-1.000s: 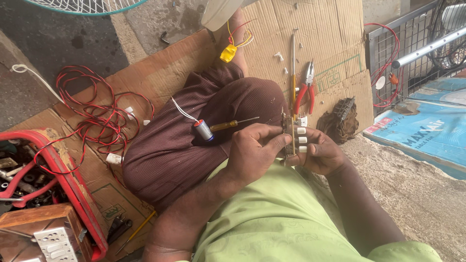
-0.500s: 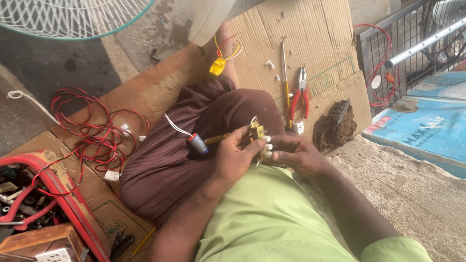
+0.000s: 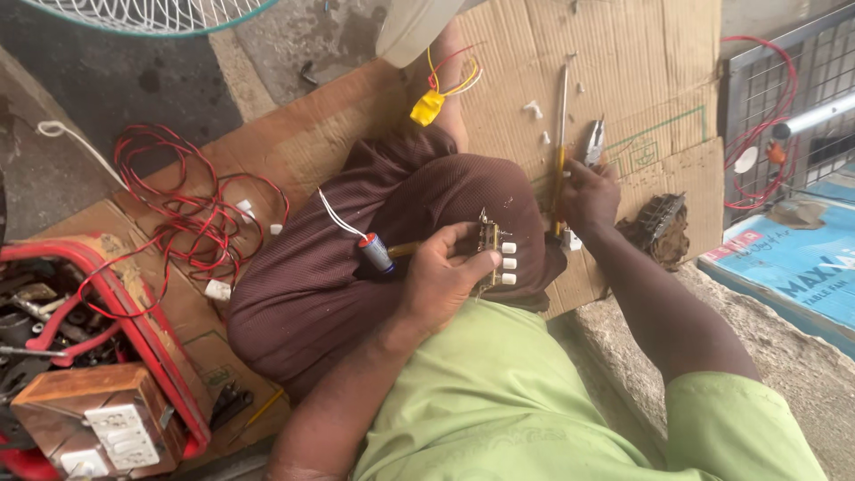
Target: The person sits on the floor and uses a screwdriver and pliers to adjust and tighten connections on a small electrical component. They repeatedly rotate the component, manipulate its internal parts, and test the movement of its switches.
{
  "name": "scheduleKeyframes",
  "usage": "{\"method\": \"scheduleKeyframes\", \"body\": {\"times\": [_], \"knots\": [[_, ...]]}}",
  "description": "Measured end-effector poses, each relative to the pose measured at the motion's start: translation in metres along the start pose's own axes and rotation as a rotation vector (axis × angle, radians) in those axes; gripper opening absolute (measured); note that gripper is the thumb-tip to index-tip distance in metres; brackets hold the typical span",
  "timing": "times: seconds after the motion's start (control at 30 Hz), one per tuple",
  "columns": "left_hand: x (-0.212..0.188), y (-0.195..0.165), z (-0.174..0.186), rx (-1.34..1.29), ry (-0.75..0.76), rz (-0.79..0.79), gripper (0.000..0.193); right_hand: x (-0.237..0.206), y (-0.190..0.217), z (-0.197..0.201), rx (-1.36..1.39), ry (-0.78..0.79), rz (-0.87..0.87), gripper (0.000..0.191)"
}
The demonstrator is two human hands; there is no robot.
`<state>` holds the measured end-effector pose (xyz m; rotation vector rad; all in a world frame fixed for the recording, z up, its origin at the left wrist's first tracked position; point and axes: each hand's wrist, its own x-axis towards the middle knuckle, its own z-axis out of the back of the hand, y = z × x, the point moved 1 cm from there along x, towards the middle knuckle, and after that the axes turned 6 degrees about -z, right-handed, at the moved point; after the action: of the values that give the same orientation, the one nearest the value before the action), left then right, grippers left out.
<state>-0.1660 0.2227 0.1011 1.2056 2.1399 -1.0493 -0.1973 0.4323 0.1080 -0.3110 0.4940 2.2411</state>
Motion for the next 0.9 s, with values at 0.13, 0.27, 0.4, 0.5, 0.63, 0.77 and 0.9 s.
{"method": "scheduleKeyframes", "body": {"times": [0.13, 0.27, 0.4, 0.5, 0.63, 0.77, 0.9], "knots": [[0.002, -0.004, -0.005, 0.115, -0.025, -0.019, 0.050, 0.007, -0.009, -0.007, 0.140, 0.065, -0.162, 0.017], [0.002, -0.011, -0.011, 0.125, -0.050, -0.029, 0.065, 0.012, -0.026, -0.010, 0.192, 0.028, -0.072, 0.020], [-0.004, -0.024, -0.022, 0.214, 0.008, -0.089, 0.078, -0.007, -0.064, 0.002, 0.833, 0.359, -0.270, 0.019], [-0.013, -0.034, -0.033, 0.393, 0.061, -0.072, 0.083, -0.034, -0.087, 0.002, 1.255, 0.693, -0.152, 0.019], [-0.029, -0.041, -0.047, 0.454, 0.135, -0.110, 0.085, -0.057, -0.111, -0.011, 1.394, 0.862, -0.191, 0.021], [-0.035, -0.043, -0.052, 0.545, 0.144, -0.238, 0.086, -0.062, -0.121, -0.016, 1.387, 0.882, -0.141, 0.021], [-0.035, -0.041, -0.049, 0.571, 0.171, -0.277, 0.088, -0.062, -0.121, -0.012, 1.325, 0.833, -0.085, 0.021]]}}
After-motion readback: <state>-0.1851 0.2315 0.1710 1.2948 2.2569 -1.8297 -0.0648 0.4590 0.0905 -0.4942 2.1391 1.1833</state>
